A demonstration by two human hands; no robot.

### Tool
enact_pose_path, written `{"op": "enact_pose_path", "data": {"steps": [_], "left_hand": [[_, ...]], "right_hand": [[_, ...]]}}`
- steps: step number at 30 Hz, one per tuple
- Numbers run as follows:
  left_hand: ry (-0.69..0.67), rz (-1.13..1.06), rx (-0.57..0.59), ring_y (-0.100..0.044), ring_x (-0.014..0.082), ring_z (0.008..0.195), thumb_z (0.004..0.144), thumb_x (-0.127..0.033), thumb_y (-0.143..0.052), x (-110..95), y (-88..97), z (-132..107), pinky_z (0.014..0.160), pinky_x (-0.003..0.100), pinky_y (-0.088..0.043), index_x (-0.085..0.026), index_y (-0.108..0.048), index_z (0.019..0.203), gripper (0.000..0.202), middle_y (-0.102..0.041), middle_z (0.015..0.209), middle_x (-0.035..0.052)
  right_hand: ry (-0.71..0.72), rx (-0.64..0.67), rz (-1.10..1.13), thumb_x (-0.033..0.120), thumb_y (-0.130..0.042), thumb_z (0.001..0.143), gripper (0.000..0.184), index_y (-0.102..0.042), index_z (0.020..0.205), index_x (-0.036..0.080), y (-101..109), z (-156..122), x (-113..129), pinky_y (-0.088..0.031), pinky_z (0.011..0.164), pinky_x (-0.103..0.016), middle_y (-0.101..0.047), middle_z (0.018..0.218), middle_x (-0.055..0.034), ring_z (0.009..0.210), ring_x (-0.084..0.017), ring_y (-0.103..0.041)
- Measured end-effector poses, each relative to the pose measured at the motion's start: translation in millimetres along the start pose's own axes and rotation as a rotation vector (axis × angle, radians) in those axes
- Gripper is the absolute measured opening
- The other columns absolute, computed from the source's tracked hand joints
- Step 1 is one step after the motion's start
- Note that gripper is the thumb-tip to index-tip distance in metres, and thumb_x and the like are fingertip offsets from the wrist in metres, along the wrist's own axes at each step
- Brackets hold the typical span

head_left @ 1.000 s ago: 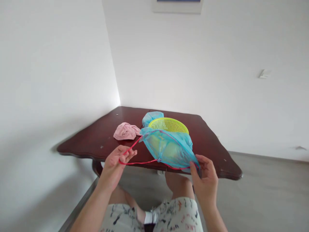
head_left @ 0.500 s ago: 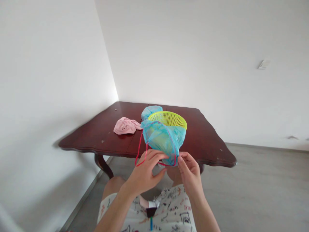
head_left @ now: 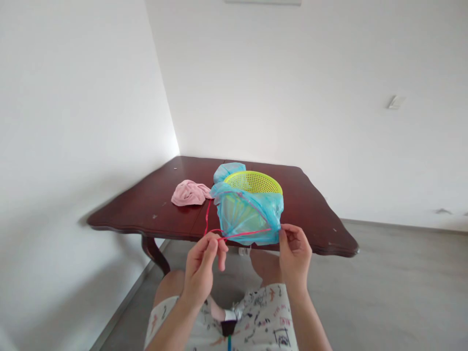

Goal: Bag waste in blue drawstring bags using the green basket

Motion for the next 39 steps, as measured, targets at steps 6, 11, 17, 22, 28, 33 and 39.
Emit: {"op": "enact_pose_path", "data": {"steps": [6, 11, 17, 22, 28, 33, 39], "left_hand": [[0.051, -0.384, -0.191, -0.062, 0.0180, 0.079, 0.107, -0.054, -0.087, -6, 19.7, 15, 0.080, 0.029, -0.057, -0.025, -0.078, 0.098, 0.032, -0.058, 0.074, -0.0008], [-0.030, -0.428, -0.260, -0.071, 0.0219, 0.104, 0.107, -0.058, -0.084, -7, 30.2, 17, 0.106, 0.038, -0.063, -0.031, -0.080, 0.106, 0.027, -0.070, 0.100, 0.0026], [-0.286, 0.083, 0.054, -0.073, 0.0354, 0.127, 0.120, -0.045, -0.063, -32, -12.6, -12, 0.112, 0.055, -0.061, -0.037, -0.084, 0.121, 0.023, -0.080, 0.130, 0.0125], [-0.450, 0.377, 0.348, -0.075, 0.0320, 0.123, 0.111, -0.017, -0.069, -51, -62.0, -32, 0.114, 0.053, -0.060, -0.040, -0.077, 0.131, 0.032, -0.082, 0.130, 0.0085], [-0.494, 0.526, 0.087, -0.072, 0.0347, 0.135, 0.103, -0.020, -0.080, -38, -14.9, -16, 0.120, 0.052, -0.057, -0.036, -0.081, 0.132, 0.034, -0.078, 0.145, 0.0115], [0.081, 0.325, -0.328, -0.058, 0.0400, 0.161, 0.093, -0.054, -0.097, 62, 92.6, 41, 0.137, 0.064, -0.040, -0.029, -0.072, 0.143, 0.061, -0.066, 0.165, 0.0171], [0.463, -0.016, -0.040, -0.076, 0.0218, 0.089, 0.083, -0.079, -0.099, 133, 86.6, 74, 0.098, 0.038, -0.062, -0.017, -0.079, 0.123, 0.076, -0.079, 0.094, 0.0057]], "right_hand": [[0.311, 0.003, -0.243, 0.039, -0.070, 0.113, 0.016, -0.078, 0.110, 0.025, -2, 20, 8, -0.060, 0.094, -0.044, -0.076, 0.108, -0.0080, 0.103, -0.027, -0.073], [0.296, 0.030, -0.249, 0.036, -0.068, 0.114, 0.014, -0.076, 0.110, 0.025, -11, 21, 5, -0.060, 0.092, -0.044, -0.075, 0.104, -0.0066, 0.096, -0.026, -0.072], [0.462, -0.026, -0.331, 0.032, -0.073, 0.109, 0.015, -0.082, 0.121, 0.031, -6, -28, 64, -0.058, 0.106, -0.059, -0.072, 0.120, -0.0136, 0.116, -0.036, -0.071], [0.141, 0.512, -0.026, 0.058, -0.048, 0.122, 0.044, -0.082, 0.141, 0.040, -49, -81, 70, -0.056, 0.120, -0.063, -0.078, 0.141, -0.0111, 0.137, -0.041, -0.071], [0.120, 0.654, -0.077, 0.063, -0.072, 0.112, 0.046, -0.080, 0.149, 0.037, -53, -79, 60, -0.058, 0.123, -0.059, -0.077, 0.148, -0.0124, 0.140, -0.041, -0.071], [0.047, 0.191, -0.236, 0.055, -0.096, 0.094, 0.046, -0.079, 0.127, 0.030, -8, -42, -5, -0.068, 0.095, -0.050, -0.082, 0.120, -0.0113, 0.109, -0.034, -0.079], [-0.339, 0.391, 0.147, 0.069, -0.095, 0.093, 0.050, -0.078, 0.102, 0.023, -41, -58, -69, -0.059, 0.069, -0.033, -0.078, 0.086, -0.0049, 0.075, -0.022, -0.073]]}}
Point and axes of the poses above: each hand's wrist, its own z-axis towards the middle knuckle, its own y-axis out of the back of the hand, x = y × z, the point moved 10 cm from there along z, towards the middle knuckle
